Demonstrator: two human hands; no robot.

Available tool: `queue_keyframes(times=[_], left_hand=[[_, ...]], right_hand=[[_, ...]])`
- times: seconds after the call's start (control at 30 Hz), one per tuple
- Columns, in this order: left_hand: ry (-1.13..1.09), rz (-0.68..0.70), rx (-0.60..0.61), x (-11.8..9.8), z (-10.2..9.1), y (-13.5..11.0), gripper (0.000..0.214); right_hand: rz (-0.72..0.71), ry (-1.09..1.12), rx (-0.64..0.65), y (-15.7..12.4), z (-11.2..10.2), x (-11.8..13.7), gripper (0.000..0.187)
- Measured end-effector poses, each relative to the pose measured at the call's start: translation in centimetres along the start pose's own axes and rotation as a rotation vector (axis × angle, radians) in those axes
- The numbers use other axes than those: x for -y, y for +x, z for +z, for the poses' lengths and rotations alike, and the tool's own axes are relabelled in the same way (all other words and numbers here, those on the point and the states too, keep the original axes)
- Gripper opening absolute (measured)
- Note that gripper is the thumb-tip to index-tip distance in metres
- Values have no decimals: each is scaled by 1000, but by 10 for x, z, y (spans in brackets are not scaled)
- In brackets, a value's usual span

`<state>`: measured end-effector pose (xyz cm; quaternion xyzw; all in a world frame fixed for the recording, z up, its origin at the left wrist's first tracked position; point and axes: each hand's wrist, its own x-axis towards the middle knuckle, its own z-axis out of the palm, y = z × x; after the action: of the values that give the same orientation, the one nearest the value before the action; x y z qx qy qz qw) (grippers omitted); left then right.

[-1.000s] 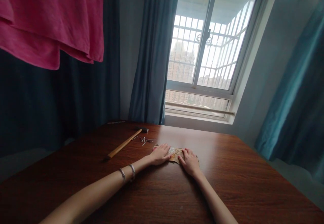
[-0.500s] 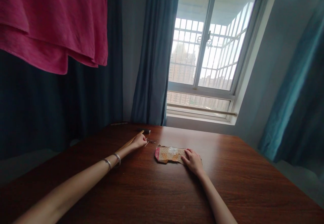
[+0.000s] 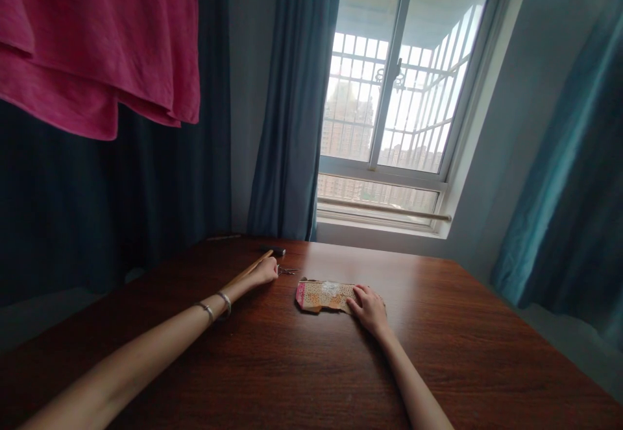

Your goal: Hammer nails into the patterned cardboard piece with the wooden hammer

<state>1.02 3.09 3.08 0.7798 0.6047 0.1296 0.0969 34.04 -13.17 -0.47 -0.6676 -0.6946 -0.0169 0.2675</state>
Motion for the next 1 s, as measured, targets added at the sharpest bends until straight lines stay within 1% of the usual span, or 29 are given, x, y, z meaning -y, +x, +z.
queue_keyframes(times=[0.17, 0.27, 0.37, 0.4, 0.43, 0.47, 0.57, 0.63, 0.67, 0.77, 0.87, 1.0], left_hand=[[34, 5, 23, -7, -4, -1, 7], [10, 38, 23, -16, -9, -4, 4], [-70, 121, 9, -35, -12, -6, 6], [-135, 153, -1, -44, -11, -6, 8], [-255, 187, -23, -54, -9, -7, 11], [-408, 205, -29, -65, -6, -8, 12], [-815, 196, -1, -95, 11, -10, 12], [-989, 193, 15, -109, 26, -9, 16], [-1036, 184, 16, -114, 33, -9, 18], [-1065, 151, -38, -121, 54, -7, 19], [-1030, 149, -90, -122, 71, -8, 21], [-989, 173, -99, -121, 82, -9, 20]], right_hand=[[-8, 4, -12, 0, 0, 0, 40], [-5, 9, -19, 0, 2, -1, 41], [1, 20, -20, 1, 3, -2, 41], [3, 24, -20, 1, 3, -2, 41], [5, 29, -19, 2, 2, -2, 42], [8, 34, -18, 2, 2, -2, 42], [10, 55, -13, 2, 1, -2, 42], [7, 68, -13, 2, 1, -2, 41], [7, 73, -13, 2, 1, -2, 41], [4, 86, -17, 3, 1, -3, 41], [-8, 98, -31, 3, 1, -3, 41], [-16, 107, -44, 3, 3, -4, 40]])
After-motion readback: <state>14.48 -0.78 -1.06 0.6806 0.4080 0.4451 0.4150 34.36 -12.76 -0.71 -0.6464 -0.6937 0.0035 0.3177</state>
